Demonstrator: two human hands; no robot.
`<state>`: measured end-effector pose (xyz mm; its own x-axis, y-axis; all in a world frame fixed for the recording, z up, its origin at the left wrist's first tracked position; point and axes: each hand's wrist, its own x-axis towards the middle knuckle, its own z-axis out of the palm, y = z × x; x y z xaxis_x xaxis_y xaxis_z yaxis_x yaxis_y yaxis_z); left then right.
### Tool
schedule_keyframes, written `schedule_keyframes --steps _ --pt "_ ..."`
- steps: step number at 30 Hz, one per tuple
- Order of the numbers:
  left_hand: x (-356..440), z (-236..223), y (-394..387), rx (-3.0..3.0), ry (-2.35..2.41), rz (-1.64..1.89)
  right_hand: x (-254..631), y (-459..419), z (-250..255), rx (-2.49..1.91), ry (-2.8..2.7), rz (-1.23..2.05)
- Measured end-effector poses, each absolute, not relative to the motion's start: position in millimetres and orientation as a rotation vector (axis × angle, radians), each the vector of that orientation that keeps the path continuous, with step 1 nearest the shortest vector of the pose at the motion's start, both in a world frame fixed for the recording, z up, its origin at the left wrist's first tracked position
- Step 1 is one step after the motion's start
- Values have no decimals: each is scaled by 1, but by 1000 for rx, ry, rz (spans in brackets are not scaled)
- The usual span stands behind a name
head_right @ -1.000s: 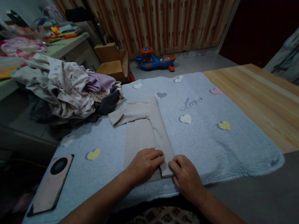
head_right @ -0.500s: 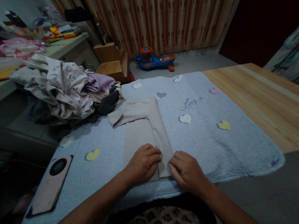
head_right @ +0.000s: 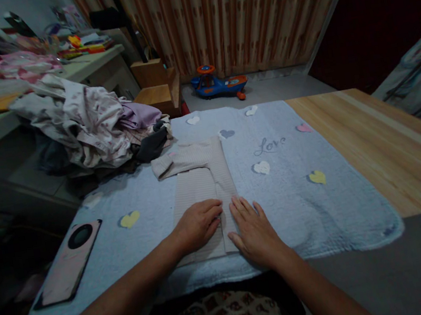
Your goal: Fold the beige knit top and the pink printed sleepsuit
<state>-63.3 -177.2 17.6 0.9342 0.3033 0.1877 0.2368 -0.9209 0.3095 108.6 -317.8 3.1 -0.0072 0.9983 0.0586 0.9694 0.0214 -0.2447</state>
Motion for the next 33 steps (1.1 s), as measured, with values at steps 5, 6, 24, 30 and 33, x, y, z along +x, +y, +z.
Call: schedule_keyframes --steps 5,6,24,30,33 --pt "-57 22 -179 2906 289 311 121 -293 10 -1989 -1961 221" --pt "-56 22 -179 2928 257 306 122 -286 9 -1976 -1952 217" --pt "-75 14 -207 2895 136 211 132 -240 4 -1965 -2040 250" --pt "-80 18 -219 2765 13 78 125 -206 2 -1976 -2104 255" --pt "-81 21 -221 2707 13 76 128 -198 -4 -2001 -2106 279"
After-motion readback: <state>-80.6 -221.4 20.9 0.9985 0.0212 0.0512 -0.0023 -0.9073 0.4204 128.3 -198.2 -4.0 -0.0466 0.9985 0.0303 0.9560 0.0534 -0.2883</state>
